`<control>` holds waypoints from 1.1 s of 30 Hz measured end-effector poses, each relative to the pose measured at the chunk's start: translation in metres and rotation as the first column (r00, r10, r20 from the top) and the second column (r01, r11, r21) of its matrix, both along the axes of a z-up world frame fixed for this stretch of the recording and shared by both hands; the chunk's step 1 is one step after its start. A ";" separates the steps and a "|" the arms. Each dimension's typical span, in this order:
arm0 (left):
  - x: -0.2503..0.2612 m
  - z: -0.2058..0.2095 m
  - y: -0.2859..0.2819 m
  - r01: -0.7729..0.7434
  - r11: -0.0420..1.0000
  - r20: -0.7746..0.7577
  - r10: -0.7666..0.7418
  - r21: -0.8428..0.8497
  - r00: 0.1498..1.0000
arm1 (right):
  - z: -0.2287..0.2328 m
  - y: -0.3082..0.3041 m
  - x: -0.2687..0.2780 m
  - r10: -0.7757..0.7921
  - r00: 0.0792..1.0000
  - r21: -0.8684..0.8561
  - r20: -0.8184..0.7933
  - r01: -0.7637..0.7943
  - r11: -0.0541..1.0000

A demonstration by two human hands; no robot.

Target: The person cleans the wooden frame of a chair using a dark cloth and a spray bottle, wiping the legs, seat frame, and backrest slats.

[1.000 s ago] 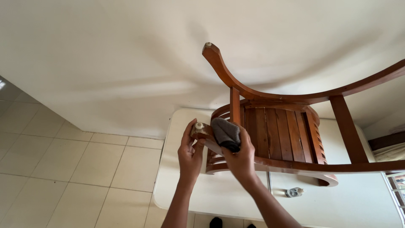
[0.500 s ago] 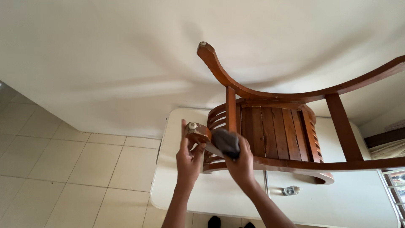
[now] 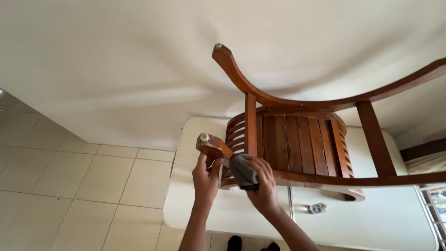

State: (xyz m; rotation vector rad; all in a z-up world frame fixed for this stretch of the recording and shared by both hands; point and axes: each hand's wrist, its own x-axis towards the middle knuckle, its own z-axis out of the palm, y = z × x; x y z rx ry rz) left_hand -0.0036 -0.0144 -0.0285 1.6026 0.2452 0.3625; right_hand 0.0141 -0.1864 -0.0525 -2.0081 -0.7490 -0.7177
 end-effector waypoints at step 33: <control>-0.003 0.001 -0.008 -0.074 0.995 0.065 0.078 -0.065 0.995 | 0.019 0.004 -0.016 -0.026 0.972 0.002 -0.233 0.027 1.000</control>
